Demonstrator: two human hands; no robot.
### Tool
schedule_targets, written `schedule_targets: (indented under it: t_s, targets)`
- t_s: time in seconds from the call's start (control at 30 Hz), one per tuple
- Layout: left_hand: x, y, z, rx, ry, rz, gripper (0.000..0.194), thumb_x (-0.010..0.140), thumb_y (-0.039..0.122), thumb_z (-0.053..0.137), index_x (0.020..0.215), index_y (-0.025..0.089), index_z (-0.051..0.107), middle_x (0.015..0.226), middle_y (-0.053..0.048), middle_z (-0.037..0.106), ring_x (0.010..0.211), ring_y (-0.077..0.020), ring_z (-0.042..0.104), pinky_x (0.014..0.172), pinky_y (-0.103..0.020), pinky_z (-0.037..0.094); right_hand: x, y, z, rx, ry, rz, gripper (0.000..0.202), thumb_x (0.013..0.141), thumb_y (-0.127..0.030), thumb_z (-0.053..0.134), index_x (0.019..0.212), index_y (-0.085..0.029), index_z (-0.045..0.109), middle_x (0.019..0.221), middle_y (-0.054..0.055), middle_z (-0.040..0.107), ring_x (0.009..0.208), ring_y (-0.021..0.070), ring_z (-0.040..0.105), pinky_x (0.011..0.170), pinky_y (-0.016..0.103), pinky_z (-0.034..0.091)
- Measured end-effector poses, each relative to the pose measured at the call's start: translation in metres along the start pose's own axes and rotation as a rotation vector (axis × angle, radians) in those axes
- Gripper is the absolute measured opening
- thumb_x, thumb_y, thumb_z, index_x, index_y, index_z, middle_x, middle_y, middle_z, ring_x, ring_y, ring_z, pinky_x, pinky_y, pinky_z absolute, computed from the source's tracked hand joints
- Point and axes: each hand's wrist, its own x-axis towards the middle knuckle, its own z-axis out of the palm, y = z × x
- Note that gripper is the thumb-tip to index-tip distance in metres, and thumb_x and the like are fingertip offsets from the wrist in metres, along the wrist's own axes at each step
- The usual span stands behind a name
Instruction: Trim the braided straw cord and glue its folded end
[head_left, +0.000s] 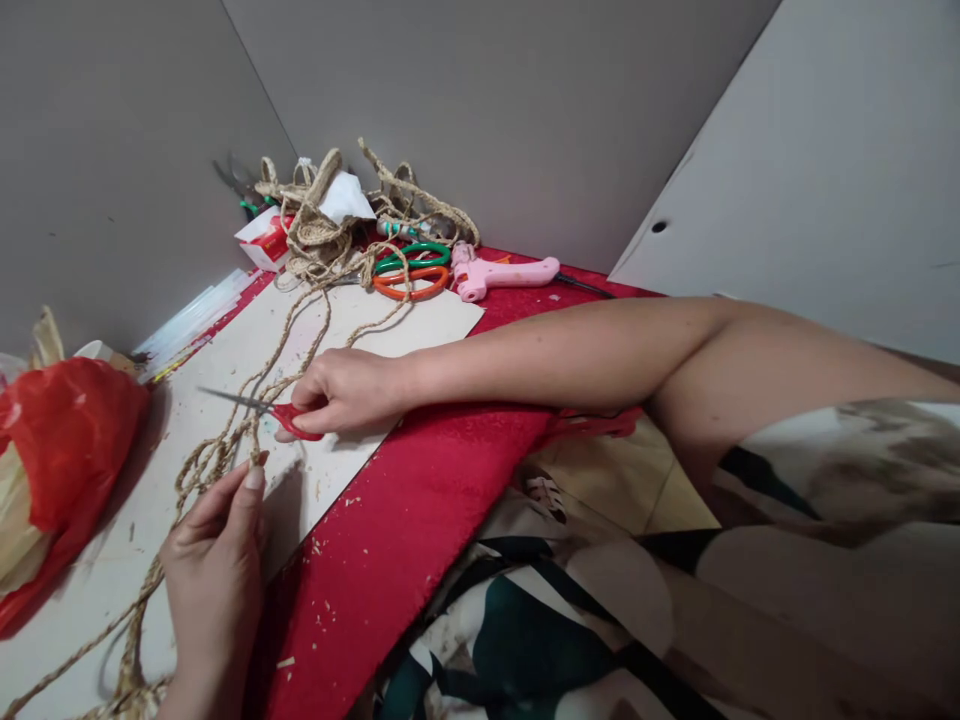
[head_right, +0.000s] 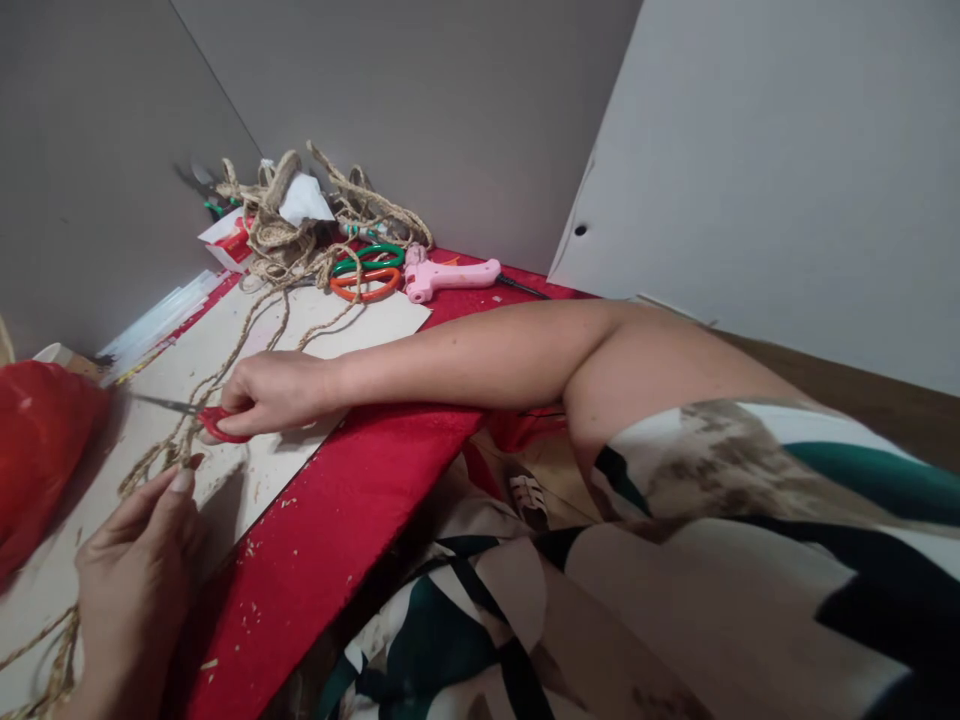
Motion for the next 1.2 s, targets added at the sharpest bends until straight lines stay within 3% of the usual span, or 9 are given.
schedule_targets:
  t_s: [0.13,0.3,0.43,0.57,0.8,0.87,1.0,1.07,1.2]
  targets:
    - [-0.007,-0.002,0.0,0.394,0.033,0.425,0.023,0.075,0.036,0.074,0.095,0.024,0.077,0.09,-0.004,0.076,0.081,-0.0208,0.067,0.078,-0.033,0.048,0.005,-0.004,0.013,0.592,-0.111,0.274,0.042,0.085,-0.053,0.058,0.074,-0.012,0.06,0.066,-0.001,0.061,0.045,0.0058,0.051,0.041,0.017,0.036]
    - [-0.013,0.001,0.009,0.556,-0.004,0.771,0.018,0.078,0.027,0.07,0.095,0.024,0.077,0.089,-0.008,0.078,0.075,-0.0241,0.07,0.073,-0.034,0.048,0.008,-0.008,0.016,1.114,-0.14,0.304,0.046,0.075,-0.056,0.068,0.088,-0.014,0.059,0.076,0.0,0.065,0.044,0.0046,0.055,0.035,0.013,0.037]
    - [-0.011,0.004,0.013,0.479,-0.001,0.649,0.015,0.078,0.033,0.068,0.086,0.023,0.076,0.079,-0.006,0.075,0.067,-0.022,0.067,0.067,-0.031,0.047,0.009,-0.008,0.009,1.324,-0.153,0.267,0.045,0.074,-0.057,0.069,0.082,-0.016,0.052,0.074,-0.001,0.067,0.047,0.005,0.057,0.038,0.012,0.041]
    - [-0.011,0.005,0.012,0.348,-0.158,0.344,0.037,0.086,0.046,0.056,0.062,0.021,0.068,0.06,-0.003,0.064,0.054,-0.0164,0.055,0.054,-0.026,0.041,0.007,-0.008,0.005,1.297,-0.15,0.193,0.045,0.076,-0.06,0.066,0.078,-0.017,0.051,0.064,-0.004,0.063,0.043,0.0058,0.056,0.04,0.015,0.041]
    - [-0.008,0.008,0.004,0.196,-0.278,0.023,0.034,0.072,0.051,0.072,0.088,0.021,0.075,0.071,-0.003,0.069,0.063,-0.0177,0.057,0.057,-0.026,0.044,0.005,-0.012,0.0,1.211,-0.132,0.074,0.045,0.078,-0.058,0.065,0.07,-0.016,0.049,0.056,-0.007,0.053,0.04,0.0034,0.046,0.042,0.016,0.036]
    - [-0.006,0.01,0.0,0.249,-0.236,0.091,0.03,0.069,0.049,0.074,0.082,0.022,0.076,0.077,-0.005,0.073,0.068,-0.0207,0.062,0.062,-0.028,0.048,0.007,-0.012,0.0,1.22,-0.085,0.058,0.047,0.078,-0.059,0.064,0.067,-0.016,0.049,0.055,-0.007,0.052,0.04,0.0033,0.045,0.042,0.017,0.034]
    - [-0.005,0.013,-0.008,0.391,-0.173,0.614,0.007,0.072,0.029,0.075,0.079,0.026,0.075,0.079,-0.004,0.073,0.073,-0.0214,0.065,0.073,-0.031,0.048,0.009,-0.013,0.004,1.278,0.015,0.049,0.049,0.079,-0.059,0.062,0.062,-0.016,0.045,0.05,-0.007,0.047,0.039,0.0034,0.039,0.04,0.017,0.029]
    - [-0.007,0.013,-0.01,0.442,-0.168,0.796,0.012,0.073,0.02,0.073,0.082,0.027,0.074,0.077,-0.002,0.072,0.068,-0.0197,0.064,0.072,-0.031,0.048,0.01,-0.014,0.005,1.291,0.014,0.052,0.049,0.078,-0.059,0.063,0.061,-0.016,0.046,0.05,-0.007,0.047,0.04,0.0039,0.038,0.04,0.017,0.029]
    - [-0.01,0.015,-0.015,0.455,-0.166,0.752,0.008,0.076,0.024,0.07,0.082,0.027,0.074,0.077,-0.003,0.072,0.067,-0.0205,0.065,0.068,-0.031,0.048,0.01,-0.015,0.005,1.303,0.006,0.052,0.048,0.078,-0.058,0.063,0.061,-0.016,0.046,0.05,-0.006,0.048,0.042,0.0047,0.038,0.041,0.017,0.03]
